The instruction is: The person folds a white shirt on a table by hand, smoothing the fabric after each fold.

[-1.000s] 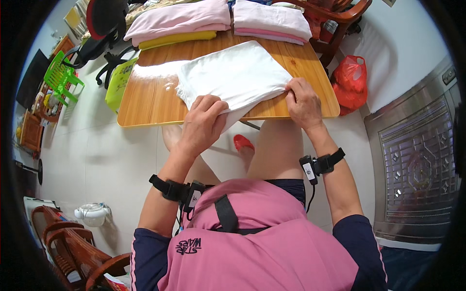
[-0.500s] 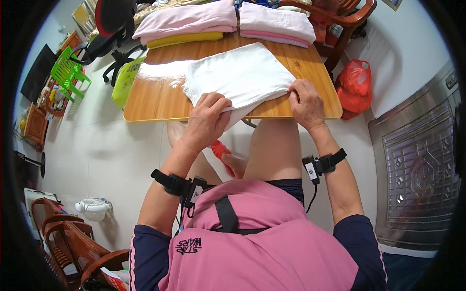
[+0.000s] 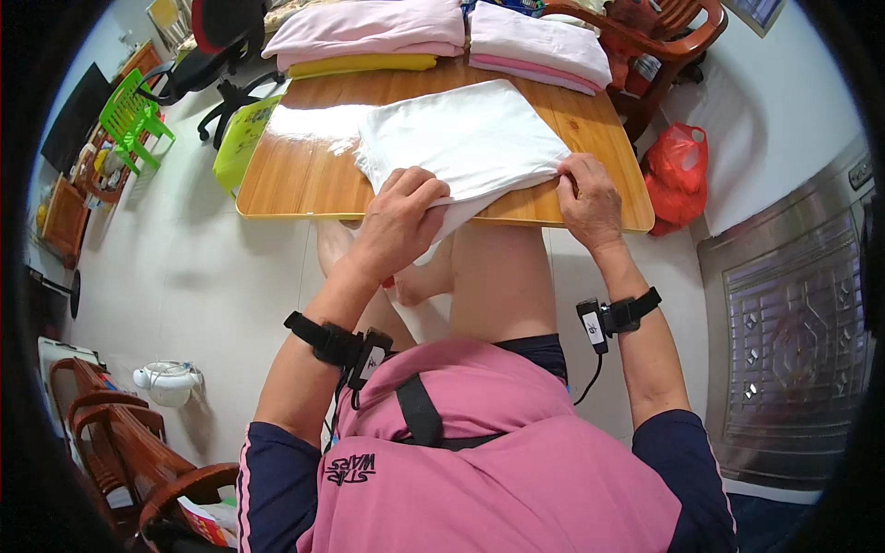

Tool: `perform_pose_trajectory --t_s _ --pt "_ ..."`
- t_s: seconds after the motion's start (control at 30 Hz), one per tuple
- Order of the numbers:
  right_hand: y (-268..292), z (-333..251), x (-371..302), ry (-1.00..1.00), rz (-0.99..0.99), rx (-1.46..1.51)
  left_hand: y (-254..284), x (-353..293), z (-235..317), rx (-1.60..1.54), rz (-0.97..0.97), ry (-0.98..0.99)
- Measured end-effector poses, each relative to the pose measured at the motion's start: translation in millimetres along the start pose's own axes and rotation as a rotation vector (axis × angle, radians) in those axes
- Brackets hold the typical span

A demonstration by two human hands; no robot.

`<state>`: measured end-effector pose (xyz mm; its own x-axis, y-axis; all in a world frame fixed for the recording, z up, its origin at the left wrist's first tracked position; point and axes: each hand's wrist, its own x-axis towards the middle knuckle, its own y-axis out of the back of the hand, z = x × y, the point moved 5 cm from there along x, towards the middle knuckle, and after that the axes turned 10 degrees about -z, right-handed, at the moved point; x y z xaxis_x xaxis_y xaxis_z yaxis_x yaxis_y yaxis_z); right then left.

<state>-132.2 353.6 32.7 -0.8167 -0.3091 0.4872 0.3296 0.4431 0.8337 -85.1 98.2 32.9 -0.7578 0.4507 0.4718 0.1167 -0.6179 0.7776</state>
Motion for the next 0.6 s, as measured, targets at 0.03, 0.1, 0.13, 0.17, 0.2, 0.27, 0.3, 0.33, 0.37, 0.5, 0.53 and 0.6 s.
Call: perform_pose_trajectory --t_s 0.03,0.1,0.13,0.17,0.2,0.27,0.3,0.33,0.37,0.5,0.53,0.6 --pt "1.2 -1.3 -0.1 0.013 0.015 0.009 -0.4 -0.3 -0.4 -0.008 -0.005 -0.001" --pt "1.9 -1.5 0.4 0.019 0.010 0.011 0.1 0.3 -1.3 -0.015 -0.006 -0.002" --pt "2.0 -1.1 0.8 0.020 0.007 0.012 0.5 0.5 -1.2 -0.009 -0.002 -0.008" --pt "0.9 -0.7 0.6 0.022 0.005 0.013 0.4 0.0 -1.2 -0.004 -0.001 -0.013" --pt "0.6 -0.5 0.2 0.027 0.020 0.011 0.3 0.0 -1.6 -0.005 -0.001 -0.011" --pt "0.6 -0.4 -0.2 0.033 0.033 0.008 0.0 0.6 -2.5 -0.022 0.000 -0.009" --pt "0.4 -0.2 -0.1 0.030 0.026 0.009 -0.3 0.4 -2.8 -0.023 0.000 -0.007" --pt "0.2 0.0 0.0 0.027 0.020 0.009 -0.6 0.2 -3.0 -0.027 0.000 -0.007" --pt "0.8 0.1 0.5 0.029 0.020 0.007 -0.4 0.9 -3.2 -0.029 0.002 -0.009" --pt "1.0 0.7 -0.1 0.040 0.014 0.003 -1.7 0.7 -4.0 -0.028 0.010 -0.008" --pt "0.7 1.0 0.2 0.034 0.010 0.007 -1.5 1.4 -4.2 -0.028 0.008 -0.008" --pt "-0.1 0.0 0.5 0.037 0.013 0.007 -2.2 0.4 -4.8 -0.029 0.007 -0.004"
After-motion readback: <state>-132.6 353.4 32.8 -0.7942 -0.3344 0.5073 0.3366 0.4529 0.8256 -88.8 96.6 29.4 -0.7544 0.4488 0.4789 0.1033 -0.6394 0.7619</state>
